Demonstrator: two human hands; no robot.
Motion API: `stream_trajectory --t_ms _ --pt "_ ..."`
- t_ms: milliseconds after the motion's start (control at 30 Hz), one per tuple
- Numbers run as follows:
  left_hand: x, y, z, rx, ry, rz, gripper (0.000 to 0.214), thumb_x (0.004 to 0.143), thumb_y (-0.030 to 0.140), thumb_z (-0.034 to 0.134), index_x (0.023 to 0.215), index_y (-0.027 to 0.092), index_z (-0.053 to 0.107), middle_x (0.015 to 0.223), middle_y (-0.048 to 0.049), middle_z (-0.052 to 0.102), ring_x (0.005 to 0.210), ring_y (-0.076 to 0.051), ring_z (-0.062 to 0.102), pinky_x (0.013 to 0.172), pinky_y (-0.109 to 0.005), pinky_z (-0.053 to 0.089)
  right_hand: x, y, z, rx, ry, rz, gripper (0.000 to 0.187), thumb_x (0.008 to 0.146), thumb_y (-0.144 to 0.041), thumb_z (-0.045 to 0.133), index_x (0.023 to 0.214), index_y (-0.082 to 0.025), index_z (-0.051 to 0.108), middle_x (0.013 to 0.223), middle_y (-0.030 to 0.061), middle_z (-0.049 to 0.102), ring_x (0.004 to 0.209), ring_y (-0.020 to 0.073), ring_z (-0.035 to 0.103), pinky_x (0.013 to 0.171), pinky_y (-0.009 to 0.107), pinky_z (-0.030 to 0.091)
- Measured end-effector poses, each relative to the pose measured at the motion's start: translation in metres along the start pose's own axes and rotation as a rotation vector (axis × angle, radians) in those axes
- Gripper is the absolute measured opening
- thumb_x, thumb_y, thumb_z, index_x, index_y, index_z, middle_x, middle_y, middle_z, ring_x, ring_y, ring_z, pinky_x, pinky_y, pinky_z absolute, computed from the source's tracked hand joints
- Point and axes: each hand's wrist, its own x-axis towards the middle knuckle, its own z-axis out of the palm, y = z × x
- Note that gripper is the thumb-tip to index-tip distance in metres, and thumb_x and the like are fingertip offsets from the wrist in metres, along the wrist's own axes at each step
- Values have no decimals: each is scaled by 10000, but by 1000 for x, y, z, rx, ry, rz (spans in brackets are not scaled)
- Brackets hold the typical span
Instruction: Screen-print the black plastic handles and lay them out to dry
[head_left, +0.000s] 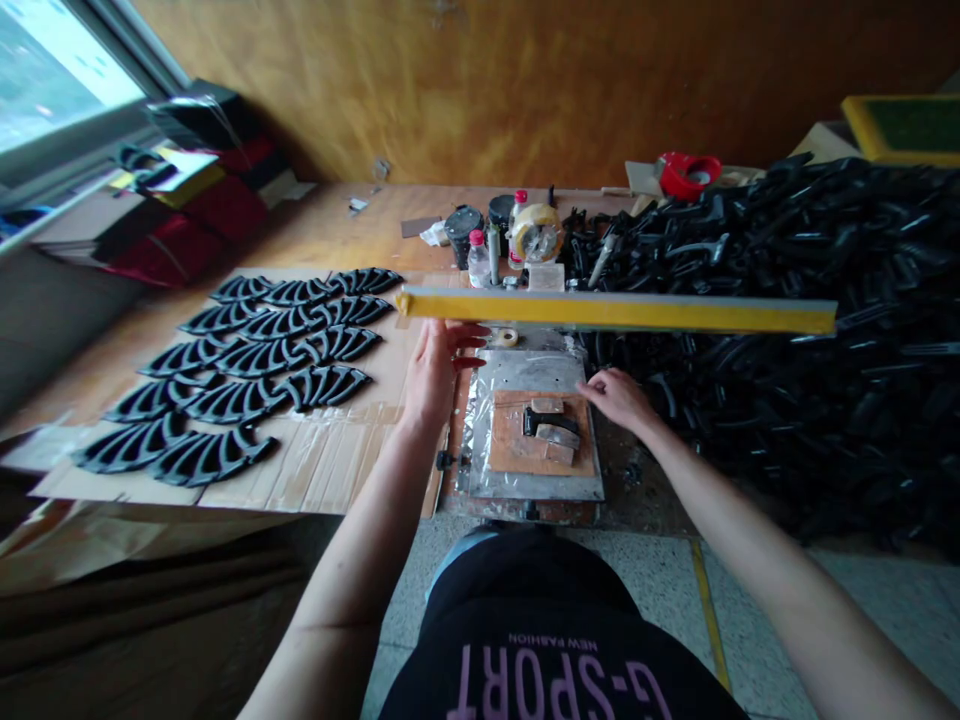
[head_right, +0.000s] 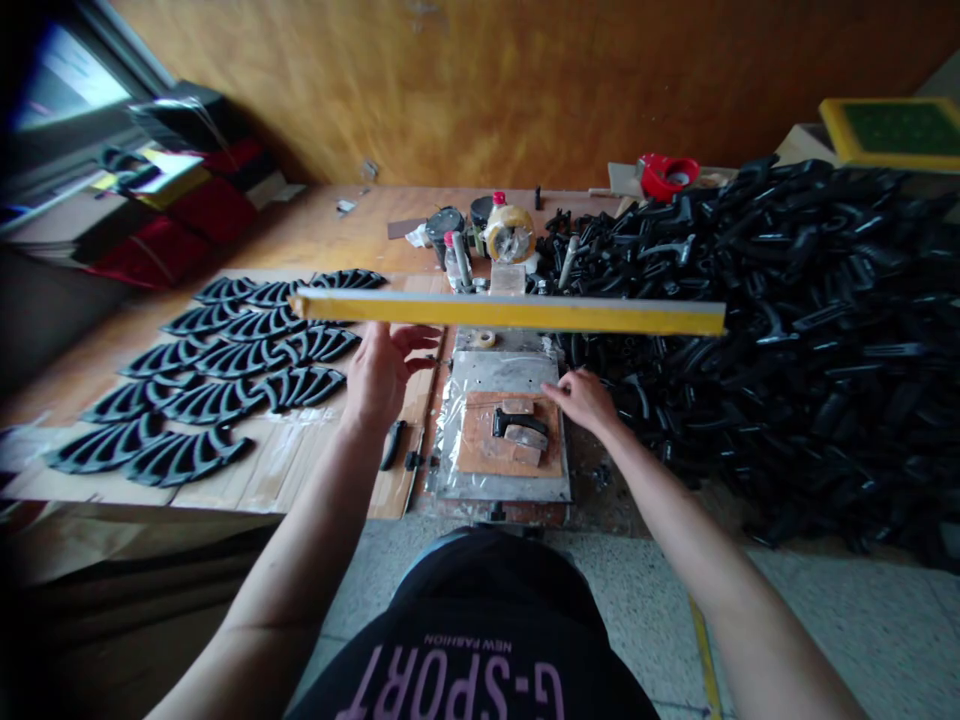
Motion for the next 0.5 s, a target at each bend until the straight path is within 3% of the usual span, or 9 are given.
stream_trajectory --t_ms 100,167,233,300,400,467,500 --pt "-15 -14 8 -66 73 -68 519 869 646 461 1116 207 584 939 -87 707 770 -146 659 594 -229 514 -28 -30 40 -154 -112 -153 268 862 -435 641 805 -173 640 959 117 676 966 256 598 837 349 458" --pt "-46 -38 12 -52 7 -314 562 822 657 538 1122 185 588 920 -109 715 736 -171 665 551 -243 503 -41 -53 51 -201 -134 -130 181 903 -338 596 877 -160 620 944 132 681 948 258 599 816 345 456" --pt "-84 -65 16 -13 -177 -667 618 765 676 604 1105 160 611 920 -144 720 773 -227 684 544 -282 514 -54 -78 52 -168 -102 -71 146 936 -296 538 922 -165 600 880 127 684 889 250 601 769 336 458" --pt "-115 -88 18 -57 -240 -839 608 762 688 598 1091 177 613 955 -141 717 869 -258 688 625 -331 547 -68 -101 50 -83 -54 -127 146 958 -287 495 928 -184 594 866 110 680 886 245 591 759 332 460" --pt "-129 -107 -1 -105 -92 -816 529 747 651 632 990 183 588 917 -102 703 858 -236 685 668 -334 547 -78 -107 44 60 -67 -349 182 979 -268 458 903 -206 611 903 68 668 933 213 578 817 312 455" --pt "-114 -112 -36 60 6 -728 520 726 633 651 960 178 560 871 -85 693 755 -214 679 588 -298 514 -72 -76 35 43 -65 -297 201 973 -199 440 941 -209 638 962 59 664 959 193 572 845 296 443" --pt "-103 -114 -60 189 28 -659 524 740 641 626 974 178 551 852 -77 688 705 -203 667 549 -281 488 -65 -51 29 -16 -38 -180 233 960 -150 426 985 -210 650 1006 65 661 969 192 568 843 295 439"
